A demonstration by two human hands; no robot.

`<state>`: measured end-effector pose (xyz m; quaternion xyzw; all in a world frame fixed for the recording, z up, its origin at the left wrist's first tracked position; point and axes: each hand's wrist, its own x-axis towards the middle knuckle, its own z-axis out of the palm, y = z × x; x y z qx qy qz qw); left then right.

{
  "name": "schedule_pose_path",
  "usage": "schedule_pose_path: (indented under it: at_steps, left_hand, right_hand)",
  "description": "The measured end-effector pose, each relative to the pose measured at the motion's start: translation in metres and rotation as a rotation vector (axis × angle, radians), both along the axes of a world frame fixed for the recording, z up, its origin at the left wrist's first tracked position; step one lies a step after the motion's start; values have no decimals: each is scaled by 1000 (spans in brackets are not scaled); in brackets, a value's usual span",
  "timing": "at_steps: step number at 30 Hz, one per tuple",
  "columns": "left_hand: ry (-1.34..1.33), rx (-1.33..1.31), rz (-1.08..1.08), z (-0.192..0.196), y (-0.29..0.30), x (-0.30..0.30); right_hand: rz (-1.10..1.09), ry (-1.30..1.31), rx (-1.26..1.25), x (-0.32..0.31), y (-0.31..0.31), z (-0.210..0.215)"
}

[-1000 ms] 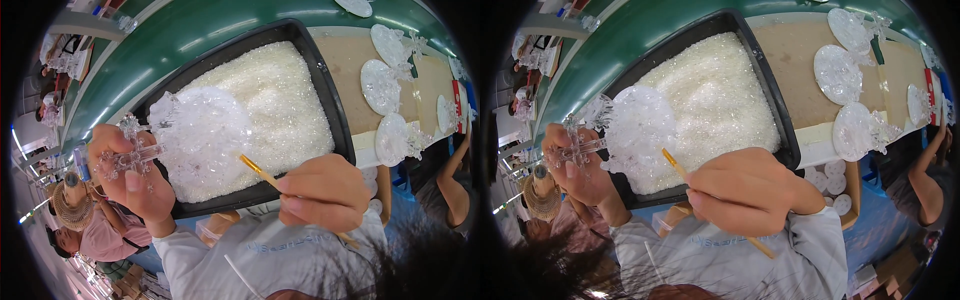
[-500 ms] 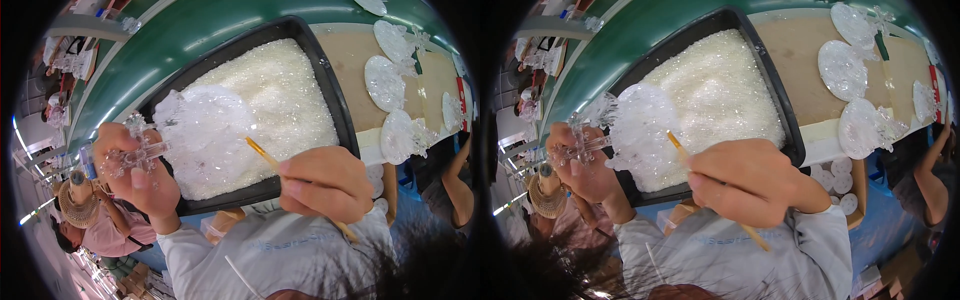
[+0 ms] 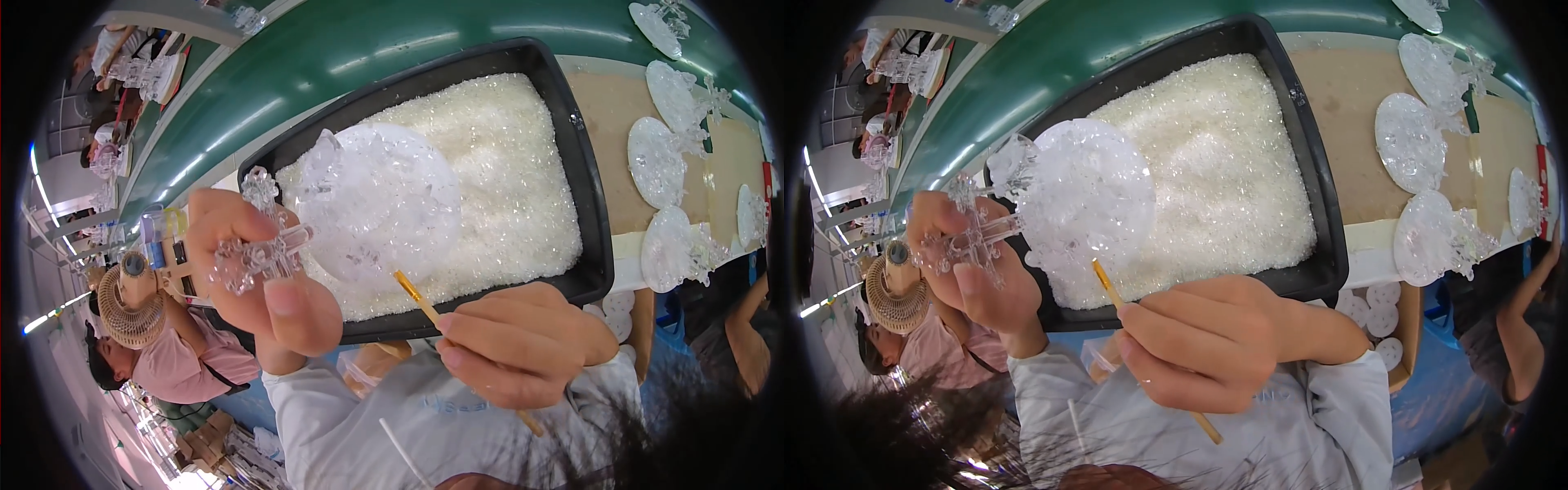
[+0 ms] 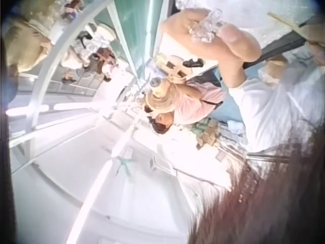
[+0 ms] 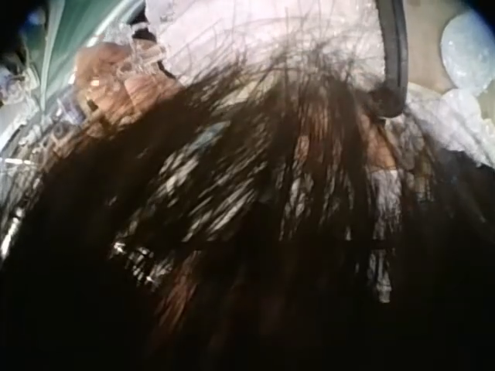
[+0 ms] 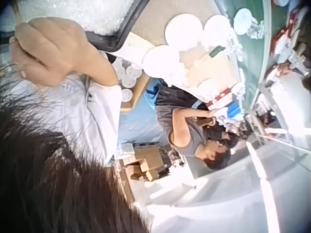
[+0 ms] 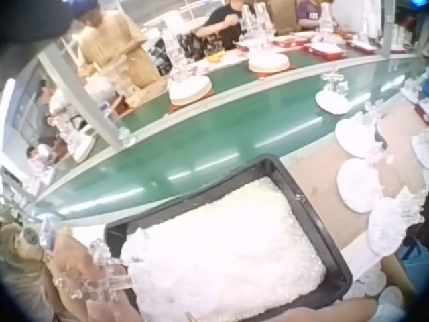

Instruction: Applying small white decorative beads to a plastic lamp component using a brush.

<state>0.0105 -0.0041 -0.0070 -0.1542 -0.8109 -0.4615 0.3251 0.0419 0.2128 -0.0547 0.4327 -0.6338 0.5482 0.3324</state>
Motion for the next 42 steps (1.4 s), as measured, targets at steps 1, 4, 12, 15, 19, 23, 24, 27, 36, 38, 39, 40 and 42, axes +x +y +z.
schedule_pose_path:
  at_steps: [1, 4, 12, 15, 19, 23, 24, 27, 36, 38, 39, 40, 42]
  left_hand:
    - [2, -2, 2, 0, 0, 2]
    - [16, -19, 19, 0, 1, 2]
    - [402, -137, 30, -6, 13, -1]
    - [349, -188, -89, -5, 6, 7]
    - [508, -217, -140, -9, 6, -2]
    - [546, -276, -174, -1, 6, -4]
    - [579, -314, -195, 0, 5, -6]
    - [613, -313, -244, -1, 5, -8]
    - [615, -166, -274, -10, 5, -7]
    - [587, -194, -289, -7, 1, -4]
    - [556, -213, -315, -6, -1, -3]
    - [558, -208, -314, -5, -1, -3]
    - [529, -276, -338, -4, -2, -3]
  right_hand:
    - [17, -47, 45, 1, 2, 1]
    - [30, -81, 20, 2, 8, 9]
    - [-47, 23, -31, -5, -2, 2]
    - [1, -2, -13, -5, 4, 9]
    - [12, -1, 2, -7, 2, 3]
    - [34, -32, -20, -6, 3, 8]
    - [15, -9, -29, -7, 0, 5]
    - [34, -13, -26, -4, 4, 9]
    - [96, -198, 68, -1, 13, 13]
    - [136, -220, 118, -4, 16, 18]
    - [174, -267, 84, -3, 16, 18]
    - [212, -312, 51, -3, 16, 18]
    - [166, -243, 24, -8, 11, 14]
